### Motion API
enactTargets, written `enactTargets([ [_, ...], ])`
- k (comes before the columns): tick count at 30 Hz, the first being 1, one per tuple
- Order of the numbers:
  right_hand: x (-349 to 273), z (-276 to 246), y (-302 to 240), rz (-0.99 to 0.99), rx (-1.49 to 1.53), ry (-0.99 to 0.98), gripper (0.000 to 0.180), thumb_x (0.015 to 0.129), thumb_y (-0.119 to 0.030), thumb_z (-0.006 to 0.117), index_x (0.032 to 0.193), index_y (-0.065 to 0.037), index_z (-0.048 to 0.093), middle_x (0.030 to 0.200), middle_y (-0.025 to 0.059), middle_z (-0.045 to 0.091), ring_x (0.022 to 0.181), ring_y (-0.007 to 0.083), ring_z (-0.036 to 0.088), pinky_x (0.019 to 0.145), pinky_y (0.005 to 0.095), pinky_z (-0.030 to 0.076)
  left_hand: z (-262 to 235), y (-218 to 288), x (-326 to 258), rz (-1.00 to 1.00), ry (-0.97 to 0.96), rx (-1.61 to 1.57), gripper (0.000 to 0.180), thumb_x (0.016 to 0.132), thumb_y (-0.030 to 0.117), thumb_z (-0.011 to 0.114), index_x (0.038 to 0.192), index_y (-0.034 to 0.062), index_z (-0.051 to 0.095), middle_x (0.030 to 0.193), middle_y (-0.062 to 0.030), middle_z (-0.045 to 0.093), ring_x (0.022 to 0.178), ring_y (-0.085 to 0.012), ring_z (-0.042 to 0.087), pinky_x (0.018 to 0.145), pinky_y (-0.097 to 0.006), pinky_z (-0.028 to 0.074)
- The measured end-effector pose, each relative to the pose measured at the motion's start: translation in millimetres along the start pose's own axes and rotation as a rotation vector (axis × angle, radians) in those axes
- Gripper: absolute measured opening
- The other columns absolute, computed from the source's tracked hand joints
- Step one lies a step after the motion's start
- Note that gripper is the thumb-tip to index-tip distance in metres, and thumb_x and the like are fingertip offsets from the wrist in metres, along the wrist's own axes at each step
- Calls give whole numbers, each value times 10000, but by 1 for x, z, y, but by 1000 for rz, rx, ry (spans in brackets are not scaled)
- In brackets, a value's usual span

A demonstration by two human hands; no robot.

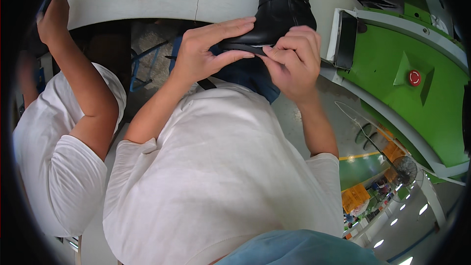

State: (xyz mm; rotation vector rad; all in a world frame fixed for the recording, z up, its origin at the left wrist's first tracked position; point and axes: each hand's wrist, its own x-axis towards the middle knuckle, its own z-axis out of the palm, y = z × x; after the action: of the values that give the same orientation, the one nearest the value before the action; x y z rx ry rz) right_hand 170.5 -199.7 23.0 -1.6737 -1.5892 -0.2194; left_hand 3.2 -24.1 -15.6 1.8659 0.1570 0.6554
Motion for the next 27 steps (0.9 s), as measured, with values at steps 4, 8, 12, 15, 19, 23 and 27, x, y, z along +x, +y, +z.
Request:
enactTargets([
  [4,24,-5,13,-8,100,-82,351,637,-73,1002,857,-94,729,870,17,655,853,269,656,967,491,591,-2,-2,4,-42,-2,-30,534,799,109,972,1296,-8,814,1350,-182,801,1257,-303,785,1073,-368,617],
  [8,36,-14,14,195,181,-176,415,596,-94,1022,908,-108,747,789,-4,635,836,261,659,987,483,604,-1,-6,6,-15,16,-67,493,812,81,964,1275,-12,820,1321,-205,806,1223,-310,799,1057,-374,627],
  [12,48,-22,12,408,190,-239,555,560,-125,1059,1034,-104,769,850,-1,683,810,183,637,961,411,595,2,-6,6,-7,31,-79,469,814,50,960,1261,-2,828,1298,-226,810,1186,-324,813,1030,-382,640],
  [15,60,-29,8,567,176,-356,609,558,-134,1059,1102,-101,786,970,-1,725,819,142,619,848,338,560,3,-3,6,-20,40,-90,446,808,58,969,1228,-8,834,1271,-235,816,1170,-326,819,1015,-383,647],
  [19,65,-32,30,452,262,-467,626,559,-151,1055,1138,-115,821,1114,-8,740,817,121,589,740,278,504,5,-2,11,-28,39,-78,435,783,67,994,1175,-35,834,1234,-250,821,1157,-328,822,1011,-380,649],
  [23,64,-31,37,427,327,-506,590,567,-164,1059,1118,-139,850,1143,-16,744,807,118,569,711,266,493,7,0,10,-61,79,-88,424,747,86,1021,1119,-27,851,1197,-217,838,1115,-298,836,987,-354,654],
  [27,61,-30,36,443,304,-443,579,558,-254,1069,1078,-134,844,1104,-43,744,777,146,611,694,299,533,2,-3,11,-91,30,-101,452,747,84,1021,1149,-27,849,1233,-217,830,1144,-290,826,1019,-352,640],
])
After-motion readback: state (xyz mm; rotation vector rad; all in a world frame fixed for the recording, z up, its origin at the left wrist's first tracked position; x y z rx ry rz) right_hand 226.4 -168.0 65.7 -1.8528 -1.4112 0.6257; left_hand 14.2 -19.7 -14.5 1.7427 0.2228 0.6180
